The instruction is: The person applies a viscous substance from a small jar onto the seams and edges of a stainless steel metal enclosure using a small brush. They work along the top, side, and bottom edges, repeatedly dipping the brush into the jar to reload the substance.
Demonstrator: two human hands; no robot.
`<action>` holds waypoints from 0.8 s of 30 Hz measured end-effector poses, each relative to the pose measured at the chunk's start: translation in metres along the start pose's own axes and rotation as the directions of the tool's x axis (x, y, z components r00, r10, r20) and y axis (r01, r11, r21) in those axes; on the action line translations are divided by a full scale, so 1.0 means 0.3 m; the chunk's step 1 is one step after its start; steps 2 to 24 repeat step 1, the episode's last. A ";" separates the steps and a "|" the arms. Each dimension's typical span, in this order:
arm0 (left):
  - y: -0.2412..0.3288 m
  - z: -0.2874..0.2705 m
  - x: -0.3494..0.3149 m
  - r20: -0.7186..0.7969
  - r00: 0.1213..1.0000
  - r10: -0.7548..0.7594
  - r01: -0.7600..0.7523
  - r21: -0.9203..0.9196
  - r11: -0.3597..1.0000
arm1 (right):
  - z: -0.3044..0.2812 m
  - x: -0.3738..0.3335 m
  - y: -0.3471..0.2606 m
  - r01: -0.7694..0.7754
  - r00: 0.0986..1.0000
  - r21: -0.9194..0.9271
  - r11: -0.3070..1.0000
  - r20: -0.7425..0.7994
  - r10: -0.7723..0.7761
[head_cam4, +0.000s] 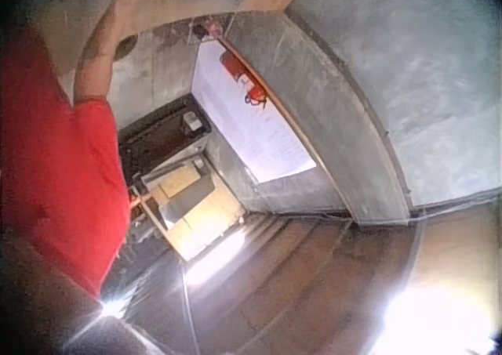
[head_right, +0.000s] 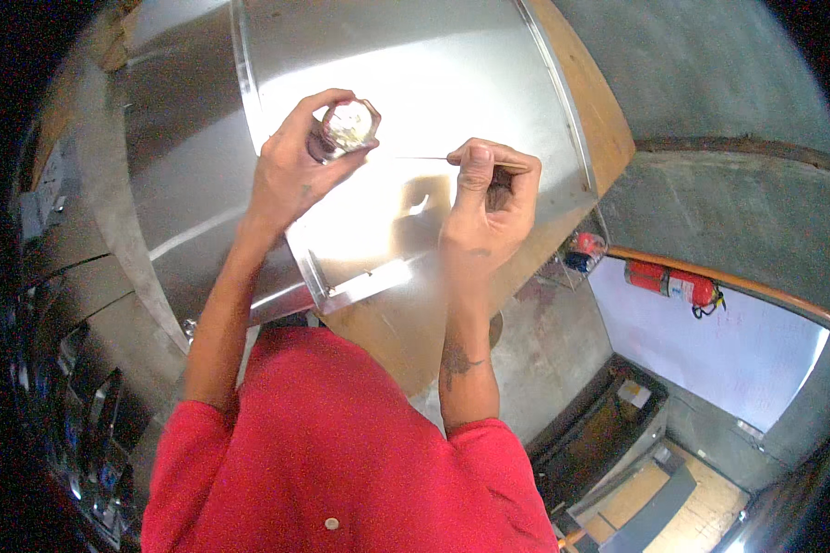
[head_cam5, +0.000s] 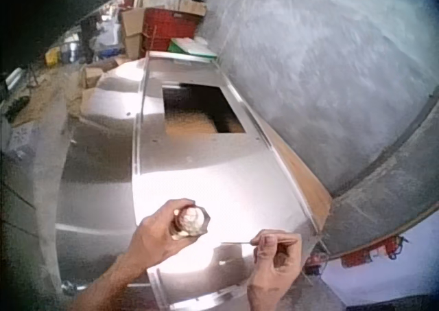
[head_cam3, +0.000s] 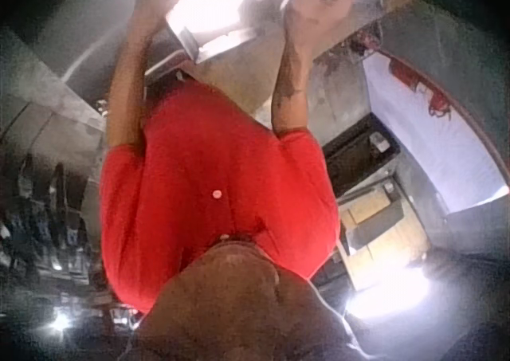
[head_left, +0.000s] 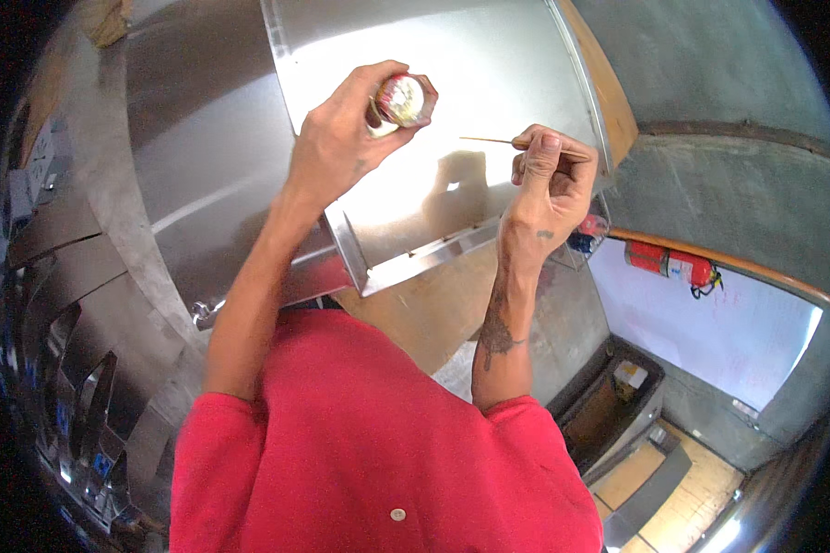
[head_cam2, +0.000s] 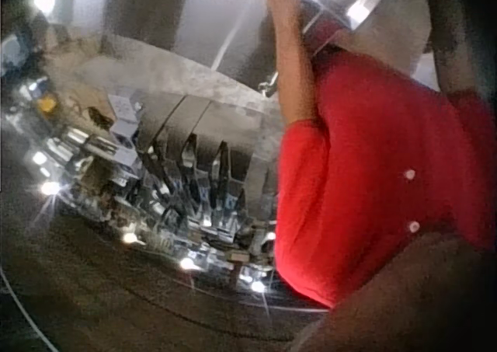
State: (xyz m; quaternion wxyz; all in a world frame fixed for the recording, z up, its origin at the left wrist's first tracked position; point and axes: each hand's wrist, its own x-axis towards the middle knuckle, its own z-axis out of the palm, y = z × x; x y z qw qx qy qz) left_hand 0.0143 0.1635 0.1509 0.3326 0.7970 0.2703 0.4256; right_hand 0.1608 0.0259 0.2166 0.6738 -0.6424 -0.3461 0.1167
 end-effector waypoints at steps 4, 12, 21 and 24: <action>-0.006 -0.002 -0.004 0.016 1.000 -0.006 0.006 0.016 1.000 | -0.041 0.000 0.030 -0.027 0.999 0.036 0.999 0.020 0.026; -0.006 -0.002 -0.004 0.016 1.000 -0.006 0.006 0.016 1.000 | -0.041 0.000 0.030 -0.027 0.999 0.036 0.999 0.020 0.026; -0.006 -0.002 -0.004 0.016 1.000 -0.006 0.006 0.016 1.000 | -0.041 0.000 0.030 -0.027 0.999 0.036 0.999 0.020 0.026; -0.006 -0.002 -0.004 0.016 1.000 -0.006 0.006 0.016 1.000 | -0.041 0.000 0.030 -0.027 0.999 0.036 0.999 0.020 0.026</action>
